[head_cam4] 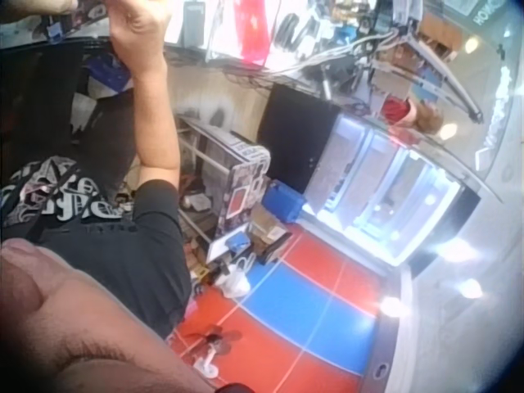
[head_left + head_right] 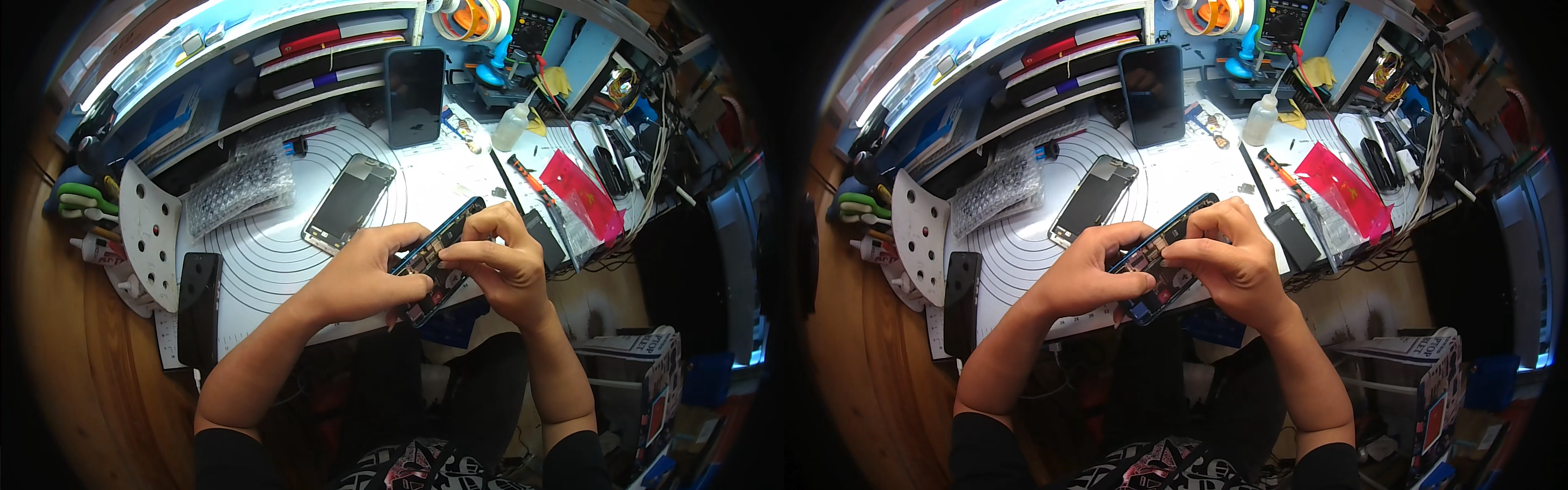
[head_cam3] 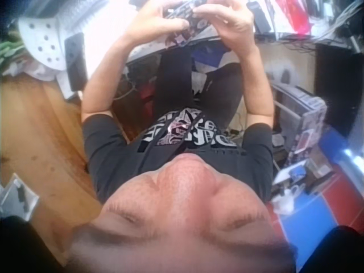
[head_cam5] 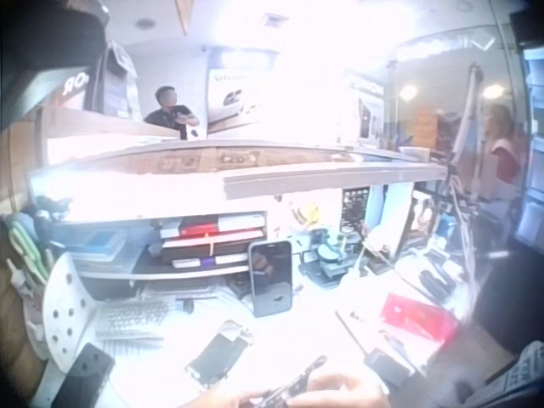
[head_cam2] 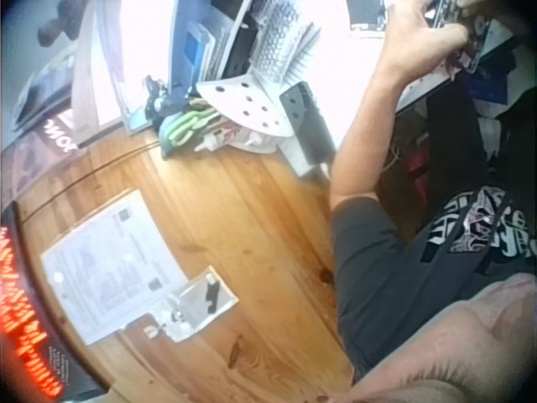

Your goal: The person disassembles a mobile phone using a pry tool to remove the battery, then opens a small packet to remove a new component and places it into the phone chassis.

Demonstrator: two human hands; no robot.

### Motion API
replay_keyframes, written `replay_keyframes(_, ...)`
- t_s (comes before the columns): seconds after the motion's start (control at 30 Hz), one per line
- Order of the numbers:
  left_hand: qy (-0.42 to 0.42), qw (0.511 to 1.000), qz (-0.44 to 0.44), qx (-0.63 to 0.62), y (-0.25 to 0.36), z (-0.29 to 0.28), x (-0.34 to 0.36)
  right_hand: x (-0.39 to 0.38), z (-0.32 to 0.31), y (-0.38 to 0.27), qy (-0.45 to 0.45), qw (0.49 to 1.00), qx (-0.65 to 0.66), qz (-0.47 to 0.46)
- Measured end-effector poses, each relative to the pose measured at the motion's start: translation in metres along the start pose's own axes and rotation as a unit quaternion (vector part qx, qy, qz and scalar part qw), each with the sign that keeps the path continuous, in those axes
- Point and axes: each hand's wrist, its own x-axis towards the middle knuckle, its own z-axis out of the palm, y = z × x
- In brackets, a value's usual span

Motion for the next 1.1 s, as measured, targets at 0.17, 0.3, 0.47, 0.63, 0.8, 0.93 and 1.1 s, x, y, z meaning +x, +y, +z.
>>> replay_keyframes(0.17, -0.007, 1.0, -0.004, 0.012, -0.005, -0.004, 0.001, 0.003, -0.001, -0.001, -0.005, 1.0, -0.004, -0.017)
replay_keyframes(0.3, -0.013, 1.0, -0.019, 0.012, -0.002, -0.004, 0.001, 0.006, -0.006, 0.001, -0.039, 0.999, -0.001, -0.022)
replay_keyframes(0.47, -0.029, 1.0, -0.009, 0.009, -0.003, -0.004, 0.0, 0.015, -0.011, -0.002, -0.097, 0.993, 0.042, 0.048)
replay_keyframes(0.63, -0.027, 0.999, -0.019, 0.017, 0.001, -0.001, 0.0, 0.016, -0.016, 0.001, -0.137, 0.989, 0.005, 0.049)
replay_keyframes(0.8, -0.019, 0.999, -0.02, 0.018, -0.001, -0.002, 0.0, 0.01, -0.009, -0.001, -0.077, 0.995, 0.021, 0.06)
replay_keyframes(0.93, -0.022, 1.0, -0.016, 0.009, -0.003, -0.002, 0.0, 0.003, -0.006, 0.002, -0.032, 0.999, 0.013, 0.032)
replay_keyframes(1.1, -0.01, 1.0, 0.008, 0.007, -0.004, 0.0, 0.001, 0.008, -0.009, -0.004, -0.049, 0.998, 0.026, 0.035)
